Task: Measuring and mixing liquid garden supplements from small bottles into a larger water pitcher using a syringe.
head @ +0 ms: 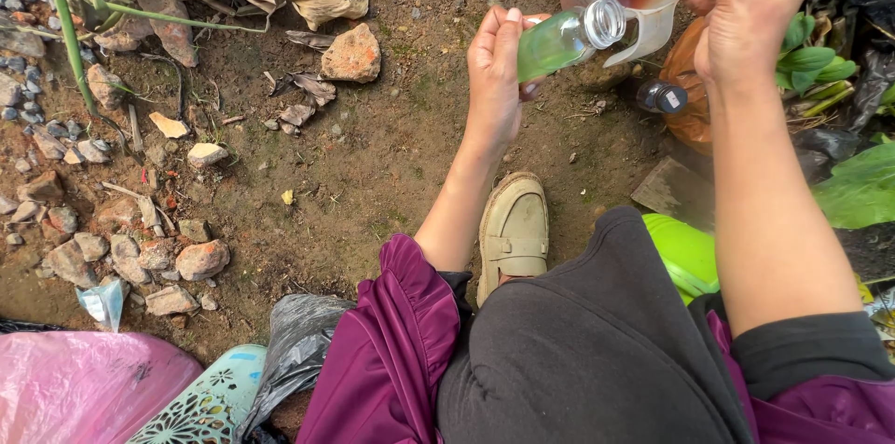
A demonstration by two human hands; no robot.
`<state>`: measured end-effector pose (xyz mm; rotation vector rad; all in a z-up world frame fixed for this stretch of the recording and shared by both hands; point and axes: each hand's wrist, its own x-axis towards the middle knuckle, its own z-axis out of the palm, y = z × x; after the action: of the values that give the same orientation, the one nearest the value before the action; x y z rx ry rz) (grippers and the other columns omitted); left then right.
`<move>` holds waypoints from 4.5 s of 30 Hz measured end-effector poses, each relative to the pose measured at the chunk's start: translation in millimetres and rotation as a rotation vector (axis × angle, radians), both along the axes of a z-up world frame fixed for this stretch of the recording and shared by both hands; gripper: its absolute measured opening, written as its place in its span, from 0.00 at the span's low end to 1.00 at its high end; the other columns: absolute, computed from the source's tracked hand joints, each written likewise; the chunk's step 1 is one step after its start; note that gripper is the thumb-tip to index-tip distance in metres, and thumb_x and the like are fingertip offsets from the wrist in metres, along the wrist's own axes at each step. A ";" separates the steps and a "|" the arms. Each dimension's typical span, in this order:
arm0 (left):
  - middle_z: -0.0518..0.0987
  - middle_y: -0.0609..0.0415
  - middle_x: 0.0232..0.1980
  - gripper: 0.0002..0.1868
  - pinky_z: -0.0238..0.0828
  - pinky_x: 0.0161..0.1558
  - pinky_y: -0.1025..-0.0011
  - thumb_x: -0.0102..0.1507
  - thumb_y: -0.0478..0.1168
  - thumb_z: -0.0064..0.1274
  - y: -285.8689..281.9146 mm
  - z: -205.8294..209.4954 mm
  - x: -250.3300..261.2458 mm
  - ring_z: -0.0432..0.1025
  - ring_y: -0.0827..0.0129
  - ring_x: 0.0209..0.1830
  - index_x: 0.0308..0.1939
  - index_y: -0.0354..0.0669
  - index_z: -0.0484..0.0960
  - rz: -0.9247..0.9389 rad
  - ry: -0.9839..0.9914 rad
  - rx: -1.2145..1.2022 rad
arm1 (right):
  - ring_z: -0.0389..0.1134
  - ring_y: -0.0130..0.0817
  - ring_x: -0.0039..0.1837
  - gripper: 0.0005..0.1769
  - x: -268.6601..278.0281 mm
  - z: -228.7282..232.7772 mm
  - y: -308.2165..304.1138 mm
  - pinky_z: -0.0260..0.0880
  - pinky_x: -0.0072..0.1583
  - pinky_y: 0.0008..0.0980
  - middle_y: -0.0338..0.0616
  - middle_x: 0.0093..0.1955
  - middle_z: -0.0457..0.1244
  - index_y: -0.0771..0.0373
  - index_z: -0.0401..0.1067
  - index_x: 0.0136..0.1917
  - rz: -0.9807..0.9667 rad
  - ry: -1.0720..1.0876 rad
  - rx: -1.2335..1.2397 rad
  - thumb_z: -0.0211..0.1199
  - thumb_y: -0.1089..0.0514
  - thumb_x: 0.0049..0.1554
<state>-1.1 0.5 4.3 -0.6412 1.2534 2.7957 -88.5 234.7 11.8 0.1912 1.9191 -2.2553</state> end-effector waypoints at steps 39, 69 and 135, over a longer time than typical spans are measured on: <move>0.82 0.53 0.44 0.11 0.55 0.23 0.81 0.77 0.44 0.40 3.6 -5.7 2.0 0.61 0.84 0.23 0.41 0.46 0.67 -0.008 0.033 0.048 | 0.76 0.42 0.46 0.10 0.0 -25.2 18.6 0.77 0.48 0.29 0.46 0.48 0.68 0.67 0.69 0.57 -0.137 0.026 -0.086 0.69 0.62 0.75; 0.81 0.54 0.45 0.11 0.55 0.24 0.81 0.77 0.44 0.40 3.7 -7.8 1.8 0.63 0.84 0.26 0.41 0.46 0.67 -0.008 0.009 0.058 | 0.76 0.42 0.48 0.03 -1.6 31.5 10.1 0.77 0.51 0.29 0.55 0.46 0.70 0.75 0.75 0.51 -0.076 0.005 -0.096 0.66 0.71 0.70; 0.73 0.58 0.32 0.15 0.44 0.16 0.78 0.71 0.53 0.48 22.9 1.3 15.9 0.56 0.81 0.17 0.48 0.47 0.70 -0.433 -0.147 0.488 | 0.69 0.25 0.55 0.10 58.0 67.3 13.5 0.71 0.63 0.24 0.42 0.54 0.66 0.69 0.69 0.62 0.489 0.168 0.491 0.56 0.64 0.69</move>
<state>14.9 23.4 5.6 -0.4613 0.5582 2.4848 -30.6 248.3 79.1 -0.3792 2.2661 -1.5115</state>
